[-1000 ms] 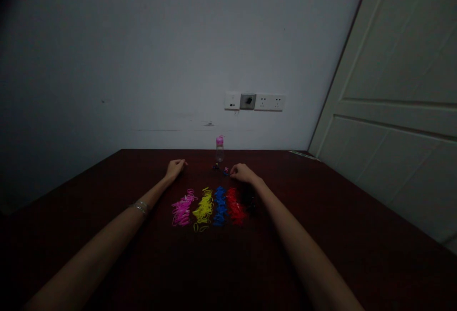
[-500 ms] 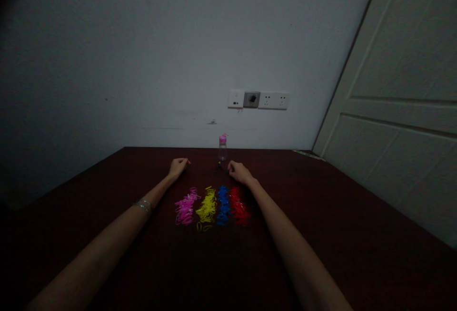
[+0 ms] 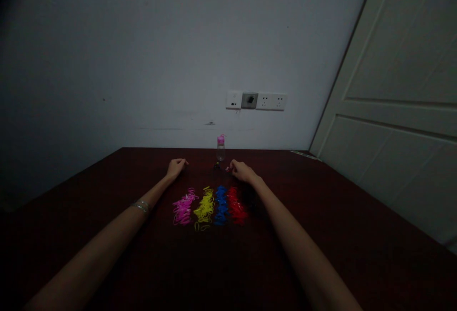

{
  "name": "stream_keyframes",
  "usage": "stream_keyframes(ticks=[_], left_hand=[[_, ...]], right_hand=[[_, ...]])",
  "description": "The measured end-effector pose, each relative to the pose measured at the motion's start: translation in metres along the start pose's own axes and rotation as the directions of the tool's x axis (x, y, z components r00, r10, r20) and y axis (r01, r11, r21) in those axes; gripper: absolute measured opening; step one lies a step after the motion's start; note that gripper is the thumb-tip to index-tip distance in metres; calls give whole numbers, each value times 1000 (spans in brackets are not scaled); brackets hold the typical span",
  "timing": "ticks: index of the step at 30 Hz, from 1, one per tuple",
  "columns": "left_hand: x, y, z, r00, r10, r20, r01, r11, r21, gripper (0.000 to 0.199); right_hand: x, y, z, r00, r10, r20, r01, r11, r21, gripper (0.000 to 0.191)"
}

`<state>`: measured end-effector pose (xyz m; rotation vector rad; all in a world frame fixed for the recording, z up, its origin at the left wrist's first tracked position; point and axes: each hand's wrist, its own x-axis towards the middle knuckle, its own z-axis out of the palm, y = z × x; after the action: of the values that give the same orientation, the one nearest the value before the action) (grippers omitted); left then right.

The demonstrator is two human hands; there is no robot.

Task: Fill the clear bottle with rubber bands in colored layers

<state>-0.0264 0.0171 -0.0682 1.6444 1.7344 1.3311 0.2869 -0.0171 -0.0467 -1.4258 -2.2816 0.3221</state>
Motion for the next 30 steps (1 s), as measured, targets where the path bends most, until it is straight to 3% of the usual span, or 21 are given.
stream_keyframes(ticks=[7, 13, 19, 30], left_hand=[[-2, 3, -1, 1000, 1, -4, -1, 1000, -24, 28], [-2, 3, -1, 1000, -13, 3, 13, 1000, -10, 27], [1, -1, 0, 1000, -6, 8, 6, 1000, 20, 28], [-3, 4, -2, 1000, -11, 15, 11, 1000, -9, 26]], right_hand=[[-8, -2, -17, 1000, 15, 9, -14, 993, -116, 24], [-3, -12, -23, 998, -50, -28, 52, 997, 65, 19], [-1, -24, -19, 994, -91, -62, 106, 939, 328, 20], [-37, -47, -4, 947, -199, 252, 69, 892, 446, 27]])
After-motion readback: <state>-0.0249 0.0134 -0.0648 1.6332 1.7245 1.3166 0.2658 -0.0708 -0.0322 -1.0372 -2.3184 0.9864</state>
